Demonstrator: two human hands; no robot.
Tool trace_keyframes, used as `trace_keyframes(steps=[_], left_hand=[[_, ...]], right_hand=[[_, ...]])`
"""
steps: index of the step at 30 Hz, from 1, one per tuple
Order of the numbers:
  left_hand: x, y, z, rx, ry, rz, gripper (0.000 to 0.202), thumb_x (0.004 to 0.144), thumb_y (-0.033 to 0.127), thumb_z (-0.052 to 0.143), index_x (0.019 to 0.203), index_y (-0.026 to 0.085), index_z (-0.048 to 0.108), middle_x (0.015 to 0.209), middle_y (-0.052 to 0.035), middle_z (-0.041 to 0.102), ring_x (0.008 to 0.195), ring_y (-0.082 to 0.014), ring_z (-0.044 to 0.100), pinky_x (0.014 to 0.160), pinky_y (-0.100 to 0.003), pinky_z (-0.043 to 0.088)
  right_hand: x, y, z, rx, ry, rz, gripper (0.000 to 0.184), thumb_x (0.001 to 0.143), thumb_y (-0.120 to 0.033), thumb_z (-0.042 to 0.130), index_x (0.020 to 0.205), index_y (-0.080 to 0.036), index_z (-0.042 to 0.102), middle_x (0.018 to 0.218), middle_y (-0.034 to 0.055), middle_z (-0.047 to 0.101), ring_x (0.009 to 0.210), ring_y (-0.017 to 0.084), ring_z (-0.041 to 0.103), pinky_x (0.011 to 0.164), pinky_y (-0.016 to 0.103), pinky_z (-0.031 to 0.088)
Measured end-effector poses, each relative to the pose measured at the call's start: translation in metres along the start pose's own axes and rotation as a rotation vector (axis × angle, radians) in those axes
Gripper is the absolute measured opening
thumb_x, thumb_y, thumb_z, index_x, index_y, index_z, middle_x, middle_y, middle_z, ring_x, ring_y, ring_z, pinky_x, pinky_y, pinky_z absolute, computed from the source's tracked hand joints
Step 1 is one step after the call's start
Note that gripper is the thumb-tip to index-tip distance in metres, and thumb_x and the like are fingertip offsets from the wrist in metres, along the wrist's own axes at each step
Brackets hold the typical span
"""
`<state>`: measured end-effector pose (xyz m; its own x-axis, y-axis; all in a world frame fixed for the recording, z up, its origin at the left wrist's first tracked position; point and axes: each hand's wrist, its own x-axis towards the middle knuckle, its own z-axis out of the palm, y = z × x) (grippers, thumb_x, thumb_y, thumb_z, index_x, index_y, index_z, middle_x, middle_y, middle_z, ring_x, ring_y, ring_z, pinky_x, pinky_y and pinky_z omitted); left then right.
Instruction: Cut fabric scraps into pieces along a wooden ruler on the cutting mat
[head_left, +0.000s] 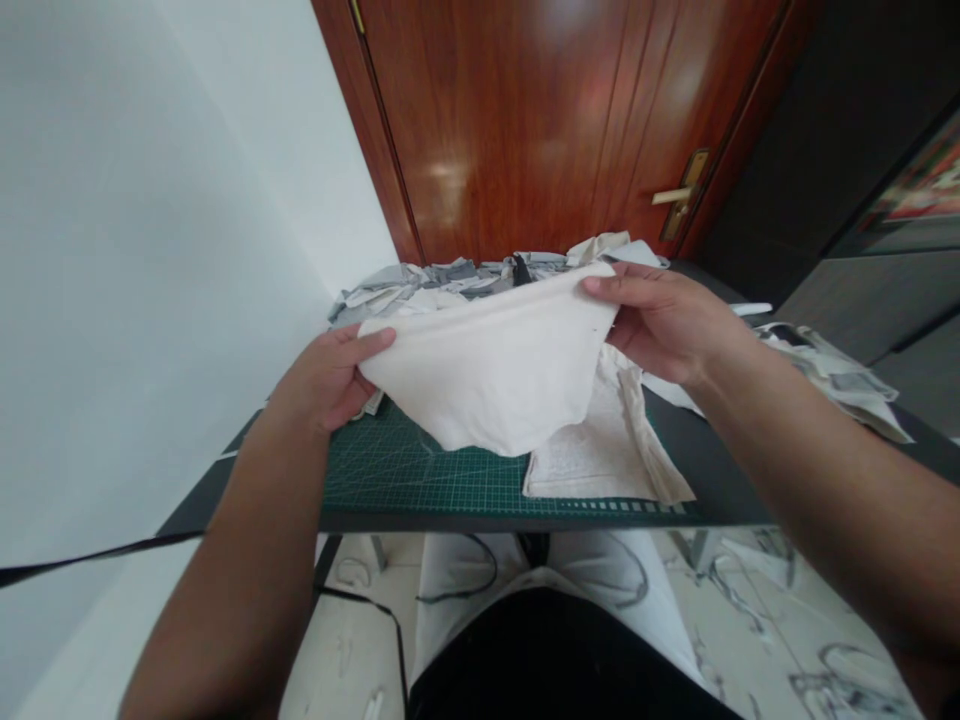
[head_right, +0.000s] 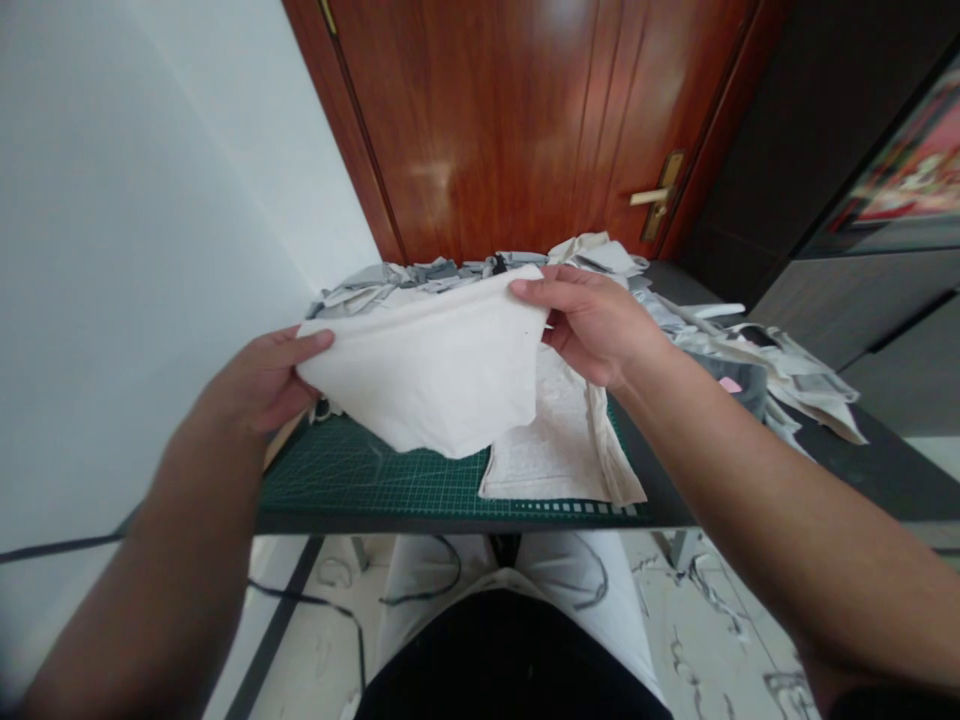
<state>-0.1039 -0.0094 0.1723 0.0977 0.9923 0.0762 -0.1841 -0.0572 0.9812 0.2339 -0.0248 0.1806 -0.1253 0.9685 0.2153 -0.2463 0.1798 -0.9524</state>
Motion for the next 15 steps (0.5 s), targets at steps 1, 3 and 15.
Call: trace_keyframes(steps=[1,3,15], left_hand=[[0.001,0.0,0.0,0.006,0.028,-0.004,0.025,0.078,0.015,0.075,0.103,0.014,0.072,0.09,-0.009,0.076,0.095,-0.028,0.075,0.08,-0.035,0.066],[0.002,-0.002,-0.001,-0.006,0.063,0.008,0.024,0.078,0.016,0.075,0.101,0.013,0.072,0.092,-0.0101,0.076,0.093,-0.0269,0.074,0.077,-0.033,0.067],[-0.004,-0.012,0.008,-0.105,-0.001,0.032,0.029,0.087,0.034,0.071,0.111,0.017,0.07,0.102,-0.0096,0.077,0.093,-0.0253,0.074,0.074,-0.032,0.066]], right_hand=[[0.0,0.001,-0.002,0.004,0.028,-0.023,0.029,0.07,-0.031,0.088,0.086,-0.022,0.066,0.09,0.0037,0.071,0.087,0.021,0.068,0.083,0.039,0.059],[-0.001,0.006,-0.005,0.016,0.079,-0.078,0.029,0.07,-0.033,0.087,0.082,-0.022,0.064,0.087,0.0025,0.069,0.087,0.021,0.067,0.084,0.038,0.058],[-0.009,0.015,0.007,0.137,0.125,-0.212,0.033,0.076,-0.053,0.079,0.091,-0.027,0.067,0.099,0.002,0.074,0.108,0.027,0.068,0.093,0.042,0.056]])
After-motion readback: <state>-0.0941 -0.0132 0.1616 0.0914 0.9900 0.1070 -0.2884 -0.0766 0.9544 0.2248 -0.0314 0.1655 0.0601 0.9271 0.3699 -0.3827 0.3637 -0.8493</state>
